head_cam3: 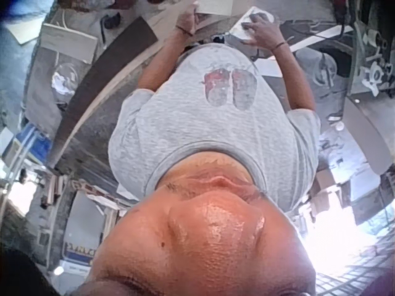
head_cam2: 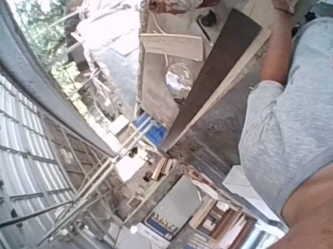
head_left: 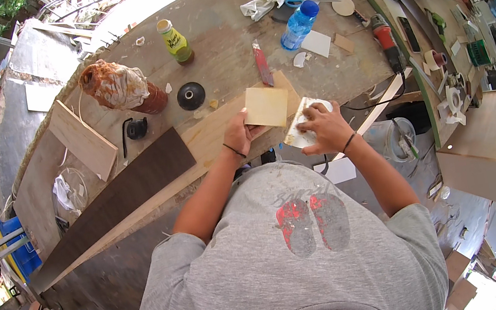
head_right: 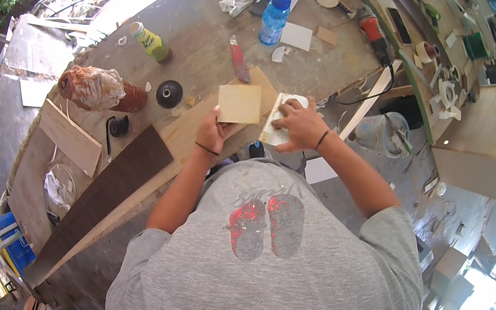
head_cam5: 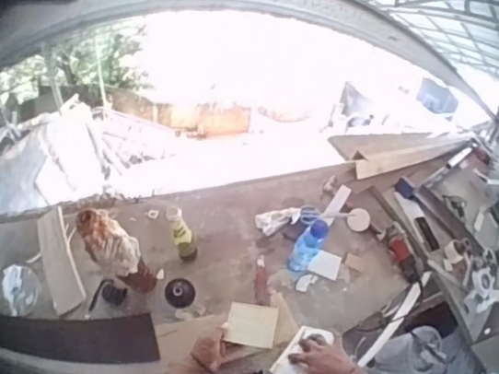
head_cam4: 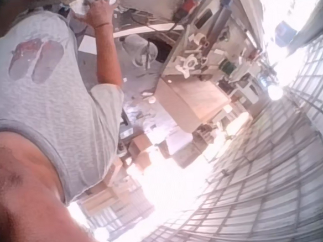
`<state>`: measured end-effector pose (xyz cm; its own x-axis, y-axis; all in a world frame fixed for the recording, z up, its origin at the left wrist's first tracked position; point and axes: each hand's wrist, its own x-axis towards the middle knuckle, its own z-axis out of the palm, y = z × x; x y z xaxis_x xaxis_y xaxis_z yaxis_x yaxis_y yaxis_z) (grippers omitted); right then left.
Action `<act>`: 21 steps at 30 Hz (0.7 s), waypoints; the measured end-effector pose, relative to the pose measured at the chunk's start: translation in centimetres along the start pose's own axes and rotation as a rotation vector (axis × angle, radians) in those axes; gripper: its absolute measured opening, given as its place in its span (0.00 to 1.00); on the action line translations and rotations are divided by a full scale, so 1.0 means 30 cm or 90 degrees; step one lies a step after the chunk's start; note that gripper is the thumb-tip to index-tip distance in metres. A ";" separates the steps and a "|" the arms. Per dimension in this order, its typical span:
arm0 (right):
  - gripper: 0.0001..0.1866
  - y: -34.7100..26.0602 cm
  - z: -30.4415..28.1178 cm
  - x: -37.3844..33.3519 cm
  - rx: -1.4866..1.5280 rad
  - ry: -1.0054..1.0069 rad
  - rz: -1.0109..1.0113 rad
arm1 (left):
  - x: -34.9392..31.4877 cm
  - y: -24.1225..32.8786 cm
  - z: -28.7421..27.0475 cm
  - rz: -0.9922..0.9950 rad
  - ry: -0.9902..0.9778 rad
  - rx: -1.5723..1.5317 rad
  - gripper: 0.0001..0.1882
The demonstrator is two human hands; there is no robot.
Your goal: The person trims a piece of wood with a utility knife and then applies glue to a small circular wooden piece using a scraper.
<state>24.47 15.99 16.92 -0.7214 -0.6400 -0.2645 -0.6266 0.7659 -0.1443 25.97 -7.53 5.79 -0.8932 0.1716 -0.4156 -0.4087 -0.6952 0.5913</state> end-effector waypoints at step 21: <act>0.38 0.054 -0.041 -0.074 0.770 0.278 -0.011 | 0.301 0.276 -0.082 0.508 0.476 0.803 0.17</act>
<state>24.70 18.56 18.44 -0.8960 -0.4417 0.0450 -0.1370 0.1788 -0.9743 14.97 -13.46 5.23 -0.8094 -0.5324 0.2477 -0.1421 0.5870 0.7970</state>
